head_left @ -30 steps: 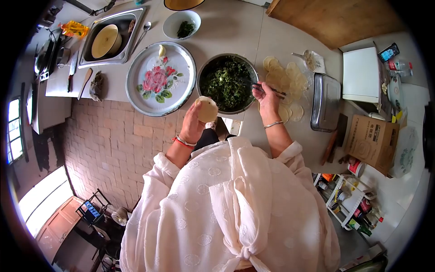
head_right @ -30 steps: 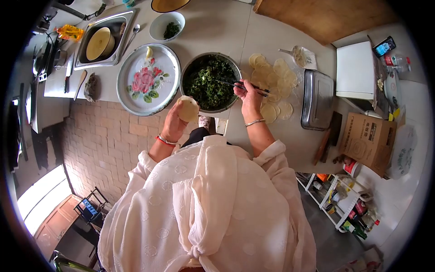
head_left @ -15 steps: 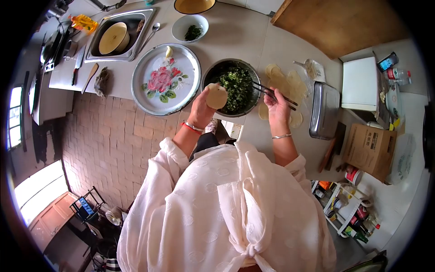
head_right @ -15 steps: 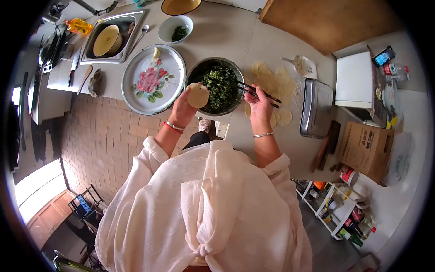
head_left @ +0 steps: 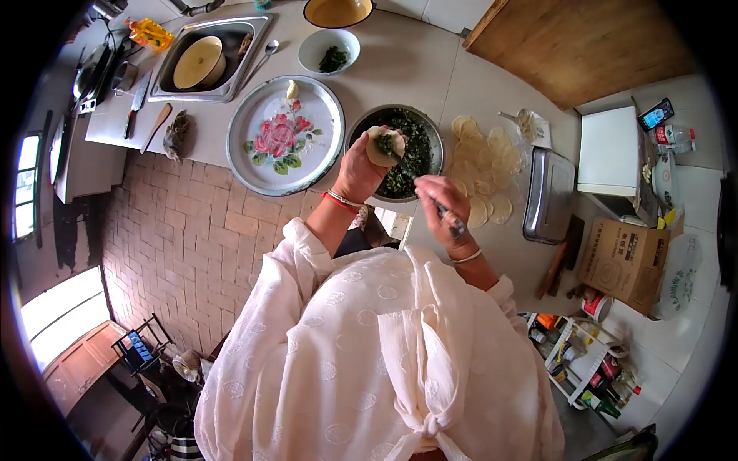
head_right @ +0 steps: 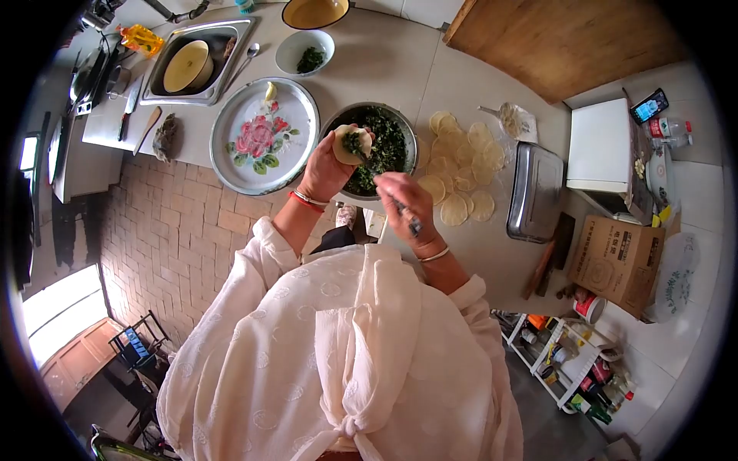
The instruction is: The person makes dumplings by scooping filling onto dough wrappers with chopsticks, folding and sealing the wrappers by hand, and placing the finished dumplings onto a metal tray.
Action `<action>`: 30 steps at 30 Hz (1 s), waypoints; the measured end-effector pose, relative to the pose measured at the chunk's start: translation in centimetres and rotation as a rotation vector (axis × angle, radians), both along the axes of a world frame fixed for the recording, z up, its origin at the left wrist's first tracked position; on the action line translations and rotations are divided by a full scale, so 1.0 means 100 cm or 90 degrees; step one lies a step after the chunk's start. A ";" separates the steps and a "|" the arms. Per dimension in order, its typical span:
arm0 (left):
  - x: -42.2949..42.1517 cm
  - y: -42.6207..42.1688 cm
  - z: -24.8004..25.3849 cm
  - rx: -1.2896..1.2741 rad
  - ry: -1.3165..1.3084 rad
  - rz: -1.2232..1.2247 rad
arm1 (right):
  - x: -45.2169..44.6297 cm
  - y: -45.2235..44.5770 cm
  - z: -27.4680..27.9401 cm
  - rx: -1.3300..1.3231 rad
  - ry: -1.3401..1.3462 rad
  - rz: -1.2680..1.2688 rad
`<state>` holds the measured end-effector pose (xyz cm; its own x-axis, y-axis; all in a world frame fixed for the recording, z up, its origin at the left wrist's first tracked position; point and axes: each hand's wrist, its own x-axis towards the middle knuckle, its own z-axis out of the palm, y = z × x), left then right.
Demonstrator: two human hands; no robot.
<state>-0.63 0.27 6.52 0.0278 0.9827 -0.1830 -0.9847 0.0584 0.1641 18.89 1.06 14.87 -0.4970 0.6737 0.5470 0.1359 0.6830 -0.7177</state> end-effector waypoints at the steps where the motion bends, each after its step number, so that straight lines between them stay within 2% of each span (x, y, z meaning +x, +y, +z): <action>1: -0.001 0.000 0.000 -0.006 -0.003 -0.001 | -0.001 -0.004 0.007 0.022 -0.039 0.019; 4: -0.004 0.000 -0.002 0.006 -0.022 -0.003 | -0.003 -0.006 0.015 0.054 -0.100 0.049; 7: -0.007 -0.006 -0.007 -0.018 0.000 0.005 | 0.001 -0.004 0.015 -0.060 0.018 0.026; 10: -0.013 -0.015 -0.018 -0.075 0.029 0.021 | 0.009 -0.006 0.020 -0.411 0.232 -0.045; 11: -0.016 -0.022 -0.021 -0.058 0.021 0.018 | 0.008 -0.001 0.022 -0.416 0.251 -0.129; 14: -0.025 -0.036 -0.030 -0.061 0.049 0.031 | 0.023 0.020 0.007 -0.529 0.274 -0.238; 20: -0.038 -0.071 -0.025 -0.091 0.069 0.008 | 0.042 0.030 -0.072 -0.604 0.274 -0.311; 23: -0.036 -0.081 -0.024 -0.097 0.119 -0.010 | 0.026 0.027 -0.079 -0.656 0.310 -0.331; 30: -0.035 -0.080 -0.027 -0.108 0.121 -0.011 | 0.015 0.029 -0.099 -0.774 0.362 -0.325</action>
